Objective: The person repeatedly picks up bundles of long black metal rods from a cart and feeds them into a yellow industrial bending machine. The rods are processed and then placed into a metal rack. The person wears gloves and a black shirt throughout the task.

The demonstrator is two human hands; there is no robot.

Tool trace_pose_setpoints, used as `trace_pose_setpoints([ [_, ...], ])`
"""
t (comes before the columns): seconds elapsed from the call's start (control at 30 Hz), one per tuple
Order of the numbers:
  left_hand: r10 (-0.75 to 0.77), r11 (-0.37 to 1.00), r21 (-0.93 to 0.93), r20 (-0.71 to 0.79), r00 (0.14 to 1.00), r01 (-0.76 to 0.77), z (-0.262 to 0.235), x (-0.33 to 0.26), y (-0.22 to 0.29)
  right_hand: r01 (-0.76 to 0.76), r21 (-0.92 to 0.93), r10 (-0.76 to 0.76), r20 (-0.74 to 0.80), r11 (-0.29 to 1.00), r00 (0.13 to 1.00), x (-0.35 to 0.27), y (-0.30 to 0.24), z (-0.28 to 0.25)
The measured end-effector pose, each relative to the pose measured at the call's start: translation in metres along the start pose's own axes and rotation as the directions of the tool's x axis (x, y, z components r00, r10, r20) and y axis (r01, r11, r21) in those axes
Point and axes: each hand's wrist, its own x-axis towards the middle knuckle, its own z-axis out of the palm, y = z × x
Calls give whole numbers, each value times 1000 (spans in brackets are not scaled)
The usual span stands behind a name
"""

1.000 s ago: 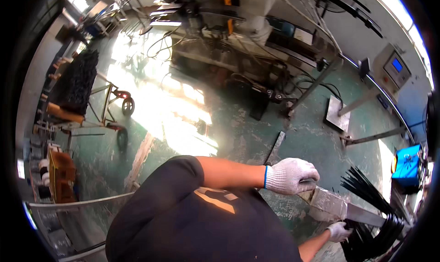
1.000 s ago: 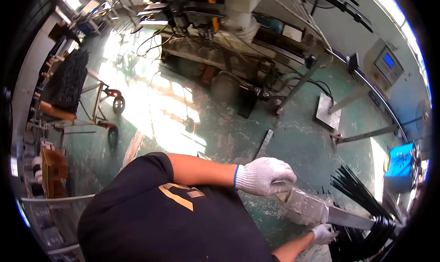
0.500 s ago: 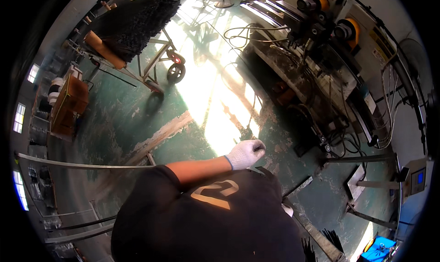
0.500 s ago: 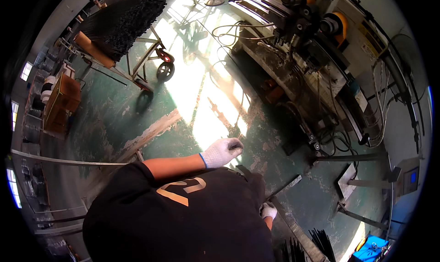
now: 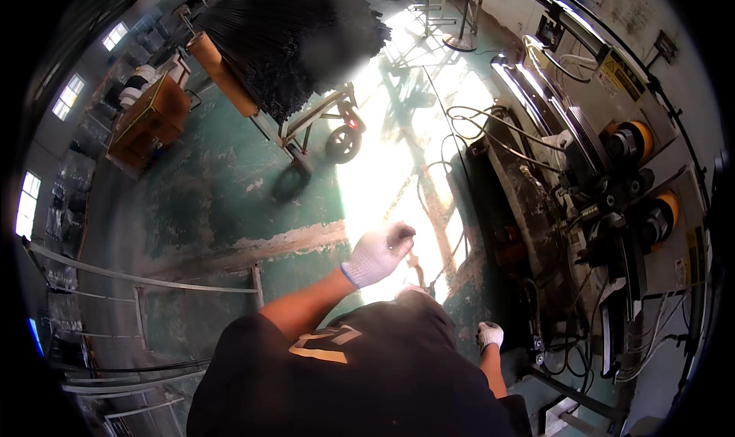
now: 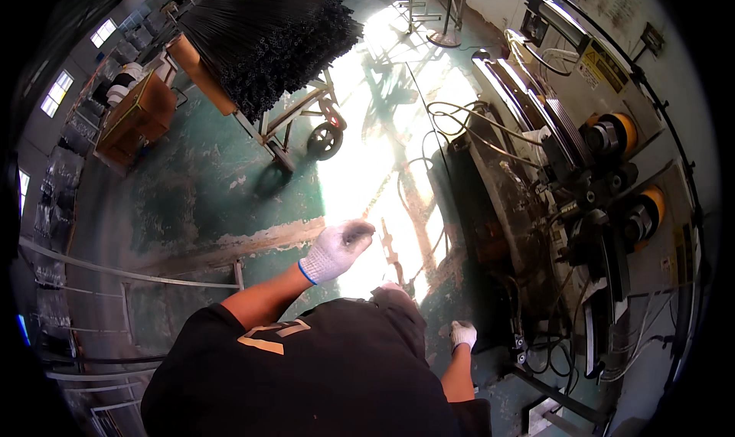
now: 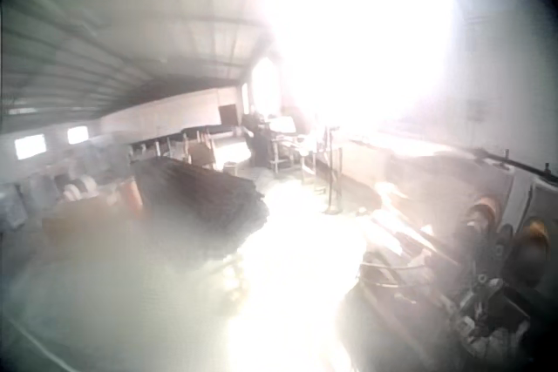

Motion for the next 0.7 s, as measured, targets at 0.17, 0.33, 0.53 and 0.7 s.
trace_pose_setpoints([
  [0.17,136,991,34,-323,937,-132,-75,90,12,497,-370,-457,196,785,868,25,-265,114],
  [0.33,-4,993,-108,-421,907,-46,-131,126,8,832,-120,-738,406,542,539,-65,-535,210],
  [0.53,110,993,19,-565,818,-121,-220,196,-23,987,4,-925,350,159,148,-188,-743,304],
  [0.7,87,988,-48,-616,783,-148,-311,258,-44,976,-178,-950,305,-126,-67,-257,-872,381],
])
